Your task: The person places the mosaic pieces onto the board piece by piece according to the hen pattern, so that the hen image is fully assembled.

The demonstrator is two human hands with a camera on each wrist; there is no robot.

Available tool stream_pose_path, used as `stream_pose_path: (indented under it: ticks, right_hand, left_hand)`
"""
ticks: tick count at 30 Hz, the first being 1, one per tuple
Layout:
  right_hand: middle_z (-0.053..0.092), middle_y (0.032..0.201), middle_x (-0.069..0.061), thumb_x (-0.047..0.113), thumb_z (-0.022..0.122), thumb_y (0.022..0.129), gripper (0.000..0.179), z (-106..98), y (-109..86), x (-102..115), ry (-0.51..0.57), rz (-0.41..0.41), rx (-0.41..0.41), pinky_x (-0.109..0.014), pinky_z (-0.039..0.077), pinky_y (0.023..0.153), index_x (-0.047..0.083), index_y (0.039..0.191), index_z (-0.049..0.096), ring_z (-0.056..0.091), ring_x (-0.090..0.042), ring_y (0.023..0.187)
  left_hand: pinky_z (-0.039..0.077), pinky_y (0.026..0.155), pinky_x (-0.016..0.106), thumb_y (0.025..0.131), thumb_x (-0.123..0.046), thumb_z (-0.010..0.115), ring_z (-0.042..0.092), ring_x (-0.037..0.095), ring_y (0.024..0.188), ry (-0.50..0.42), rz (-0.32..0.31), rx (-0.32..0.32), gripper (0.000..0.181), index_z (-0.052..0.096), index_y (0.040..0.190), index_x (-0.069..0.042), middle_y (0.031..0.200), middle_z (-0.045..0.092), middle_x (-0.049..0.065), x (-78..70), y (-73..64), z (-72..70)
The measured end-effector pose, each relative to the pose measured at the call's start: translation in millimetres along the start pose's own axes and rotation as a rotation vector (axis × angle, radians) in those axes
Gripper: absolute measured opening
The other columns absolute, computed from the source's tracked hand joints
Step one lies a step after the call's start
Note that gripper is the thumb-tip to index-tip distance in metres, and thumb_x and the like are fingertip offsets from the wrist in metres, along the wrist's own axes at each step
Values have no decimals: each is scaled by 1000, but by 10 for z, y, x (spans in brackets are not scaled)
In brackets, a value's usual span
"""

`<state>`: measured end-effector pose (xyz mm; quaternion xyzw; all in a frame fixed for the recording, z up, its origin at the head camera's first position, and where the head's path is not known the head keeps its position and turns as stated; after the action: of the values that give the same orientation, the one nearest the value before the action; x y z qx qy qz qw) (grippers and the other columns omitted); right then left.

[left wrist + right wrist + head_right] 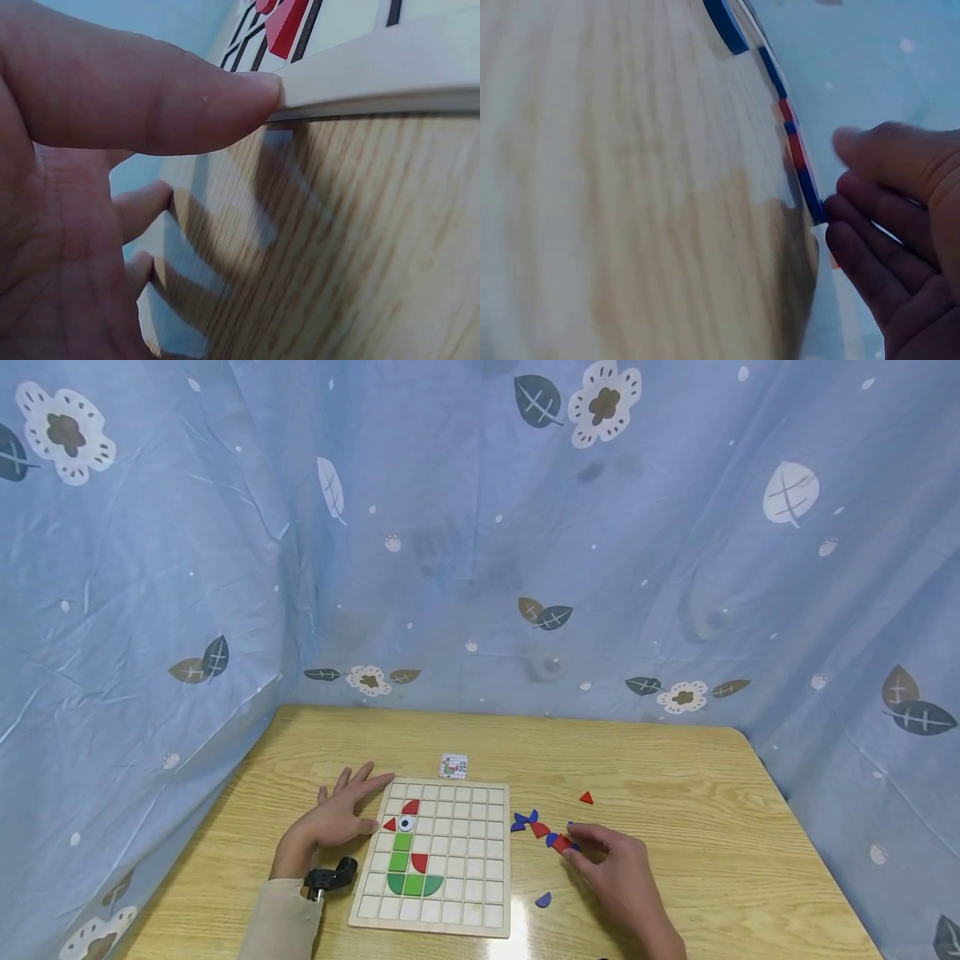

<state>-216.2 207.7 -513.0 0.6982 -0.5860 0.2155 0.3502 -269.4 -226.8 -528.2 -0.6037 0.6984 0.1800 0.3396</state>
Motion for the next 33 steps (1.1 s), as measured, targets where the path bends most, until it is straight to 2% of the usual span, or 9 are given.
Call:
stream_pose_path:
  ticks: [5,11,16,21,25,29,33]
  right_hand:
    - [85,110,9,12,94,86,29,64,30,19,-46,31,38,-28,64,94,20,113,86,82,-17,107]
    - [84,107,10,4,92,84,32,97,42,71,-105,-10,24,-33,65,94,19,111,86,81,-22,110]
    - [85,109,7,1,90,85,32,111,45,80,-95,-18,14,-30,65,91,18,111,85,82,-21,107]
    - [85,108,4,-4,87,85,32,88,38,125,-39,-15,4,-27,65,87,17,110,85,83,-20,103]
    - [85,105,9,-4,87,85,34,66,35,198,-36,-25,0,-28,65,88,20,109,85,81,-14,99]
    - [83,102,15,-2,89,82,36,84,27,330,-39,-96,9,-29,64,83,24,108,86,79,-8,93]
    - [84,103,11,-7,89,80,39,144,20,488,19,-210,27,-30,63,74,19,109,86,77,-6,88]
  left_hand:
    - [-16,122,84,87,-2,77,-8,56,167,6,12,5,83,53,164,-20,182,17,23,1,-1,4]
    - [-16,123,84,87,-2,76,-8,55,168,10,7,8,84,52,165,-20,183,16,22,17,2,2]
    - [-15,123,84,86,-3,76,-8,55,168,17,8,11,85,51,165,-20,183,17,21,23,-3,5]
    - [-15,122,85,86,-2,76,-7,56,167,16,10,7,85,52,165,-20,183,17,22,25,-2,8]
    - [-14,122,84,86,-3,76,-7,56,167,21,6,4,84,52,165,-20,183,17,22,27,-6,11]
    - [-14,123,84,86,-2,76,-7,56,167,17,5,0,84,52,165,-20,183,18,22,24,-7,9]
    - [-14,123,84,86,-2,77,-7,56,168,11,2,-3,84,52,164,-20,183,18,22,20,-11,4]
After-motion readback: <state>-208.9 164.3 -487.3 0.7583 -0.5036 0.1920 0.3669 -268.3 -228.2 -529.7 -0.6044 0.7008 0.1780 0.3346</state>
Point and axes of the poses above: each hand's wrist, its own y-axis towards the middle knuckle, its own z-axis out of the palm, x = y × z, the point moved 8 cm from there along y, towards the middle knuckle
